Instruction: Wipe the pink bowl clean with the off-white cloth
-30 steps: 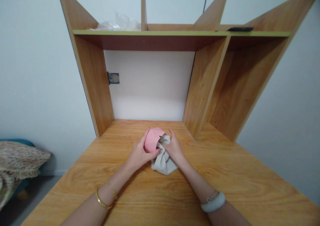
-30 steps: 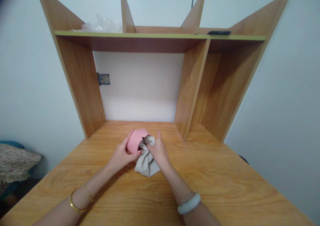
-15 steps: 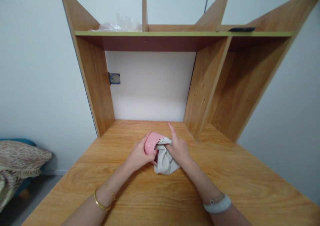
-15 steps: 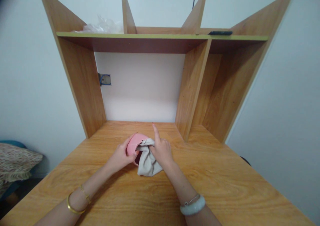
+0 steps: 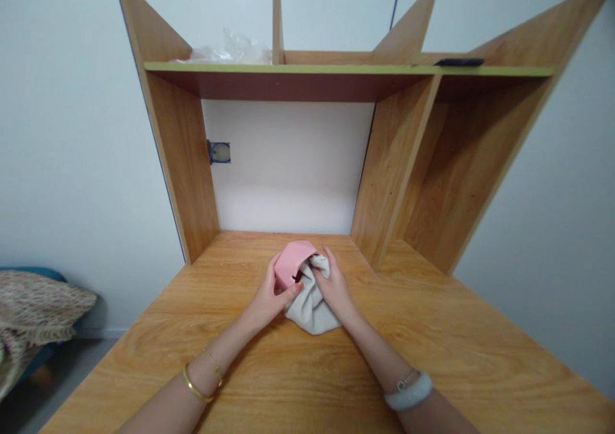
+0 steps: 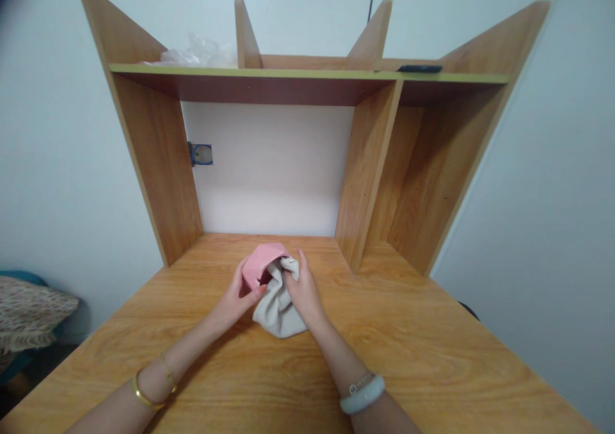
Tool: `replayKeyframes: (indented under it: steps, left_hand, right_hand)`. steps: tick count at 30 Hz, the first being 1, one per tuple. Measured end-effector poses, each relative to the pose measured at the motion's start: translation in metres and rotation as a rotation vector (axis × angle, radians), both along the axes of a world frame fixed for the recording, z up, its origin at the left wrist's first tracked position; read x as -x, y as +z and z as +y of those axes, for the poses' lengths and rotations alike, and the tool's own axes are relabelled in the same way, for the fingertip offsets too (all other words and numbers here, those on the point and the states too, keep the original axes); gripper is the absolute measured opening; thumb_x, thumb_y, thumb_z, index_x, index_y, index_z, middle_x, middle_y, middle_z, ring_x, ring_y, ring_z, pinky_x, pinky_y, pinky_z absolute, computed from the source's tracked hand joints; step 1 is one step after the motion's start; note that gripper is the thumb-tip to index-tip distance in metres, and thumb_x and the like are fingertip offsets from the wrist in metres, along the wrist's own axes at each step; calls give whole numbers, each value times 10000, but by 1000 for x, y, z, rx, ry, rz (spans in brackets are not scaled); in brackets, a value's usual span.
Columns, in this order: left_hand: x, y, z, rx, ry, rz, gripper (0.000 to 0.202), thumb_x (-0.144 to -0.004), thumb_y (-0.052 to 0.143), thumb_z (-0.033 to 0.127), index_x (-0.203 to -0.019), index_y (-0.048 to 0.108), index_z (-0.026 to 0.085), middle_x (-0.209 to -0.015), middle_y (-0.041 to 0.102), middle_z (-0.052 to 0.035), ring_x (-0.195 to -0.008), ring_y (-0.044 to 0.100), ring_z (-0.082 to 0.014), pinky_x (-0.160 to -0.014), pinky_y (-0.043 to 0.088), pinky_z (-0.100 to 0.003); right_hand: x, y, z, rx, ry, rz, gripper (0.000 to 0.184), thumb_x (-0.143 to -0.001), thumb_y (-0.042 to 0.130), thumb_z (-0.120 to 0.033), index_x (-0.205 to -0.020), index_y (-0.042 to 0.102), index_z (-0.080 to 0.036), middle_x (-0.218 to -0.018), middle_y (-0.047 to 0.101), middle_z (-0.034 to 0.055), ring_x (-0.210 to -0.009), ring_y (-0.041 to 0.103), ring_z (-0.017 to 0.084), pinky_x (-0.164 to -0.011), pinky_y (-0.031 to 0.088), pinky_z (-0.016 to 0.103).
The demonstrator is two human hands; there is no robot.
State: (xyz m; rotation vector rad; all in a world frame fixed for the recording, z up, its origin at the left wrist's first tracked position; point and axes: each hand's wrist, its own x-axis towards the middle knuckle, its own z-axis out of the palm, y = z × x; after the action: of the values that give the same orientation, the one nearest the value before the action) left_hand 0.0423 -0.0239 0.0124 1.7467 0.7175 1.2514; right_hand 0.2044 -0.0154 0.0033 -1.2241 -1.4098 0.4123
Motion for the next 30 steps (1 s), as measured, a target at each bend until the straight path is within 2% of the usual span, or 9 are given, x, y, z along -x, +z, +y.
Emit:
replayKeyframes:
  steps: [3,6,10,13,16,19,23,26,30]
  left_hand:
    - [4,-3,-2,-58,95,83,726,-710,618,441,-1296,291,164,-1262,464,-127,-1122,476,-208,-963,376,-329]
    - [7,-1,-4,-107,156,212,730,-710,619,387,-1318,288,154,-1231,501,-123,-1072,512,-206,-925,401,-322]
    - [5,8,-10,-154,198,377,750,-693,618,370,-1341,300,167,-1202,547,-106,-1050,533,-222,-911,406,-333]
    - [3,12,-12,-163,210,420,752,-686,614,369,-1343,310,164,-1208,549,-110,-1050,538,-232,-904,410,-335]
    - [4,14,-10,-160,235,396,721,-698,597,345,-1336,324,150,-1160,579,-109,-1010,557,-219,-882,424,-321]
    - [6,16,-9,-158,273,404,681,-698,584,313,-1318,353,149,-1077,617,-95,-912,584,-198,-822,453,-308]
    - [8,22,-13,-165,286,454,657,-686,566,288,-1299,380,140,-1053,626,-94,-848,594,-189,-787,467,-310]
    - [9,25,-17,-178,259,505,700,-651,600,295,-1303,385,155,-1133,594,-102,-936,579,-224,-840,449,-339]
    - [11,24,-16,-177,270,485,723,-692,594,357,-1340,326,180,-1137,585,-101,-955,574,-237,-849,445,-366]
  right_hand:
    - [4,-8,4,67,32,-35,684,-741,502,-249,-1360,232,-145,-1063,628,104,-965,592,189,-816,460,320]
    - [3,-9,5,177,-35,-112,812,-683,589,-264,-1372,184,-122,-954,658,108,-852,624,208,-705,475,293]
    - [-6,2,0,226,-138,-322,821,-682,587,-243,-1384,171,-142,-768,664,57,-695,625,197,-594,436,252]
    - [-10,13,-8,220,-197,-479,788,-716,557,-247,-1392,164,-151,-673,644,35,-625,608,190,-551,394,237]
    - [-9,24,-15,168,-277,-614,770,-739,547,-293,-1396,171,-151,-612,625,34,-592,594,200,-544,374,245]
    - [-7,30,-20,45,-334,-730,760,-750,525,-285,-1403,159,-155,-614,621,36,-596,587,206,-568,386,262]
    - [-9,30,-21,-125,-306,-868,772,-725,505,-206,-1407,148,-139,-643,625,37,-630,584,208,-614,404,275]
    - [-10,26,-19,-90,-265,-867,778,-713,490,-175,-1407,140,-138,-631,622,28,-602,580,201,-591,396,265]
    - [-10,19,-16,14,-170,-677,743,-741,458,-186,-1406,129,-153,-591,599,-1,-559,570,184,-550,380,247]
